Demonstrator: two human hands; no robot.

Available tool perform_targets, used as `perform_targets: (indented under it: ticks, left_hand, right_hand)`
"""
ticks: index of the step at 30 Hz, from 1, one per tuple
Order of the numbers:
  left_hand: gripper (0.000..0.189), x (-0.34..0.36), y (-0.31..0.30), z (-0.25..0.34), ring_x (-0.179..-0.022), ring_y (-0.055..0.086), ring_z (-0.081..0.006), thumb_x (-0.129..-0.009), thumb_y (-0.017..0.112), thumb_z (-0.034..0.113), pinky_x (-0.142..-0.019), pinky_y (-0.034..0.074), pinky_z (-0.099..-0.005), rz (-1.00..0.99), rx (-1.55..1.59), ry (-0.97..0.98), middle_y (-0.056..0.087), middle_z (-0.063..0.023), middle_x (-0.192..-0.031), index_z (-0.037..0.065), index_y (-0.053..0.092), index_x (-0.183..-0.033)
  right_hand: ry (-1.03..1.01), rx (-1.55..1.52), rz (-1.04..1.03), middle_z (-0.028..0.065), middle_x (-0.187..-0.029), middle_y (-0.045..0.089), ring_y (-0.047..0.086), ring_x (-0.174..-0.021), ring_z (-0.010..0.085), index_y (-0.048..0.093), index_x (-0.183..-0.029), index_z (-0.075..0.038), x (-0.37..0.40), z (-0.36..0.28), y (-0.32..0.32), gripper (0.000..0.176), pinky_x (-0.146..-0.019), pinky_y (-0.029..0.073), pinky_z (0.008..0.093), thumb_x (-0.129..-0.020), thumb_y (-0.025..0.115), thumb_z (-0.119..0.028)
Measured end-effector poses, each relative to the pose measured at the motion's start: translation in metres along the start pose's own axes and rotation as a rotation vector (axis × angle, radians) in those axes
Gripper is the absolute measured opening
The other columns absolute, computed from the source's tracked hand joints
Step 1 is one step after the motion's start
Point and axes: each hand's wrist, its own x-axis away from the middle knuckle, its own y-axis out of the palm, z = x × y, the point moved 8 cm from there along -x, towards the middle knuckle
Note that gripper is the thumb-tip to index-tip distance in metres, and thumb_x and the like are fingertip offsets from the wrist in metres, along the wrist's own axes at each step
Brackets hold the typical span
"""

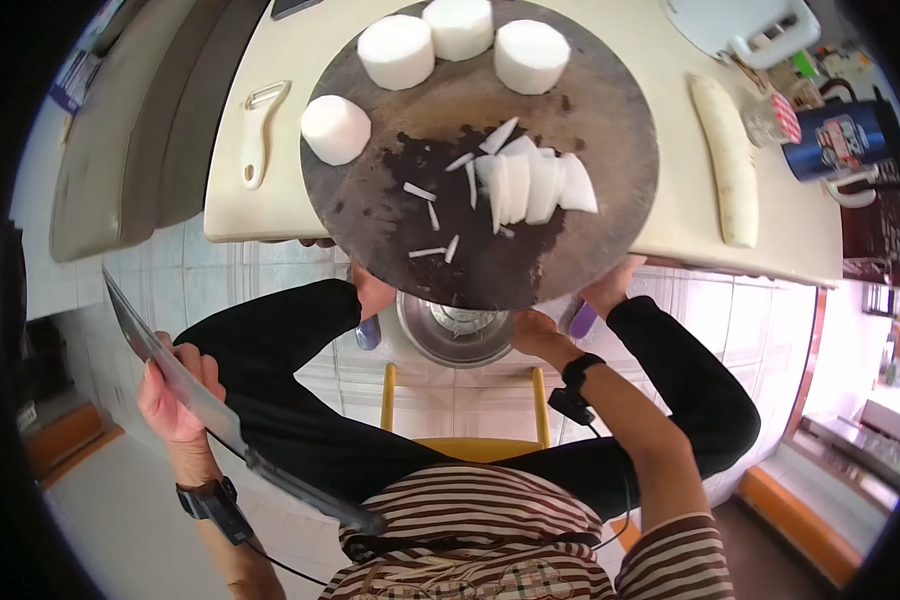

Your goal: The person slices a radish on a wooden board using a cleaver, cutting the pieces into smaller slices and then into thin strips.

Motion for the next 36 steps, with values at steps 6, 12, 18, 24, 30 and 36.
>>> perform_targets:
  ticks: [6,12,18,24,30,36]
  left_hand:
    - [0.022,-0.009,0.030,-0.009,-0.058,0.056,-0.0285,-0.100,0.054,0.027,-0.039,0.050,-0.0389,-0.244,-0.230,-0.083,0.057,-0.0170,-0.070,0.010,0.055,-0.114]
    - [0.043,-0.013,0.038,-0.007,-0.103,0.063,-0.0414,-0.095,0.059,0.008,-0.088,0.055,-0.0544,-0.566,0.154,-0.330,0.059,-0.0264,-0.114,0.013,0.043,-0.135]
    - [0.047,-0.017,0.046,-0.009,-0.114,0.059,-0.0405,-0.096,0.057,0.006,-0.094,0.052,-0.0554,-0.549,0.106,-0.452,0.056,-0.0246,-0.123,0.014,0.041,-0.139]
    - [0.049,-0.015,0.043,-0.009,-0.113,0.059,-0.0409,-0.096,0.057,0.007,-0.094,0.051,-0.0559,-0.583,0.069,-0.465,0.056,-0.0238,-0.123,0.015,0.038,-0.140]
    - [0.045,-0.015,0.041,-0.011,-0.109,0.061,-0.0403,-0.097,0.056,0.009,-0.092,0.053,-0.0553,-0.609,0.047,-0.405,0.057,-0.0239,-0.120,0.015,0.040,-0.139]
    - [0.023,-0.013,0.039,-0.011,-0.075,0.066,-0.0379,-0.100,0.054,0.019,-0.064,0.061,-0.0480,-0.327,-0.104,-0.172,0.064,-0.0227,-0.086,0.012,0.052,-0.123]
  right_hand:
    - [-0.111,-0.038,0.777,0.0123,-0.090,0.067,0.065,-0.082,0.0296,0.068,-0.086,-0.007,0.006,-0.025,-0.022,0.017,-0.074,0.053,0.0416,-0.081,0.056,-0.018]
    - [-0.054,-0.185,0.636,0.0125,-0.088,0.067,0.065,-0.080,0.0297,0.068,-0.085,-0.006,0.008,-0.014,0.006,0.016,-0.072,0.053,0.0415,-0.081,0.057,-0.018]
    - [-0.009,-0.326,0.484,0.0127,-0.086,0.067,0.065,-0.078,0.0298,0.068,-0.083,-0.006,-0.018,-0.019,0.009,0.016,-0.071,0.053,0.0414,-0.081,0.057,-0.018]
    - [0.044,-0.454,0.350,0.0129,-0.085,0.067,0.064,-0.076,0.0299,0.068,-0.081,-0.006,-0.016,-0.001,0.018,0.015,-0.070,0.053,0.0413,-0.081,0.058,-0.018]
    - [0.100,-0.567,0.223,0.0131,-0.083,0.067,0.064,-0.074,0.0301,0.068,-0.079,-0.006,0.004,0.019,0.030,0.015,-0.068,0.053,0.0413,-0.081,0.059,-0.018]
    - [0.175,-0.657,0.141,0.0133,-0.081,0.067,0.064,-0.072,0.0302,0.067,-0.077,-0.006,-0.007,0.019,0.004,0.015,-0.067,0.053,0.0412,-0.081,0.059,-0.018]
